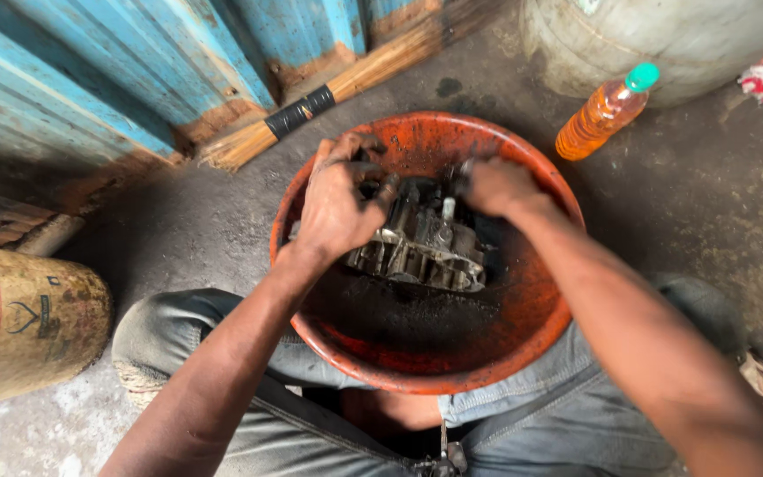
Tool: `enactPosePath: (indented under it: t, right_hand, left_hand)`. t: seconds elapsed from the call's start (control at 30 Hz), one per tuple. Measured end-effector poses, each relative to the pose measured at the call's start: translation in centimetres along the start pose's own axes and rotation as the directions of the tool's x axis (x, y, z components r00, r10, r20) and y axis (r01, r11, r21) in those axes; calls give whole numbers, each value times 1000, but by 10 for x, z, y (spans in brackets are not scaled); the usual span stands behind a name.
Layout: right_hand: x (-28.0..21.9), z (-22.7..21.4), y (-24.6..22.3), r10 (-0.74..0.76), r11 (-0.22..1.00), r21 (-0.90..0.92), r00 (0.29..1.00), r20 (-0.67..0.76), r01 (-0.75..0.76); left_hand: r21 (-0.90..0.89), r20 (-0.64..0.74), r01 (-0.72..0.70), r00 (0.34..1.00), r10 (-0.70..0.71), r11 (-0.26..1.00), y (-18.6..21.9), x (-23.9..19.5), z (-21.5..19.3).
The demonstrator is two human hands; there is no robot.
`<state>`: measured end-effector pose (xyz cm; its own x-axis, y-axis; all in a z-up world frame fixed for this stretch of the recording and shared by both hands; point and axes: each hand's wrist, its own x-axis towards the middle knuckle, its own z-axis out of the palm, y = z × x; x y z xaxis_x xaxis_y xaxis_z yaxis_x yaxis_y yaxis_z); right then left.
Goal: The person is cleaning a greasy engine part using a cloth and a liquid solvent. They scrub the part thoroughly, turning it over to clean different sides, and occasionally dip the cloth into the basin to reapply the solvent.
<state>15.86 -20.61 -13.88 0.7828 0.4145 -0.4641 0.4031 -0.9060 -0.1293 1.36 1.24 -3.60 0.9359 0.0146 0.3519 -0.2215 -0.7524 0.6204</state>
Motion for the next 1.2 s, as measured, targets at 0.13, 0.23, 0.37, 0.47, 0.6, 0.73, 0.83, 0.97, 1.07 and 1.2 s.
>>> enactPosePath:
  t: [0.13,0.23,0.37,0.47,0.6,0.73,0.83,0.97,1.07,1.2]
  right_hand:
    - [-53,-52,2,83,945,326,988,-129,-37]
    - [-91,-72,-18,122,838,545,971,-204,9]
    - [-127,-61,-68,-165,895,267,820,-548,358]
    - [-136,-59,-86,26,931,355,950,-311,90]
    - [-134,-53,-83,64,921,389,979,-192,16]
    - [-114,-45,-72,20,925,373,969,-246,76]
    - [-91,-50,-71,-28,970,226,962,-273,92]
    - [-88,-54,-69,-96,995,-19,967,-237,94]
    - [-89,-50,-64,26,955,295,999,33,-35]
    - [-88,-41,-58,-302,950,-158,923,-240,270]
  left_hand:
    - [210,132,-18,991,-10,977,15,3,-2]
    - [350,266,12,958,-111,937,30,16,0]
    - [403,431,43,872,-231,914,43,19,-10]
    - [403,481,40,840,-249,914,45,20,-22]
    - [497,547,-37,789,-280,867,42,22,-33]
    - [448,545,-7,795,-267,894,41,24,-26]
    - [450,492,-34,844,-216,892,40,24,-17]
    - [423,422,3,884,-200,906,41,19,-14]
    - [409,400,27,893,-205,912,36,16,-18]
    - [428,442,-12,875,-198,904,40,14,-16]
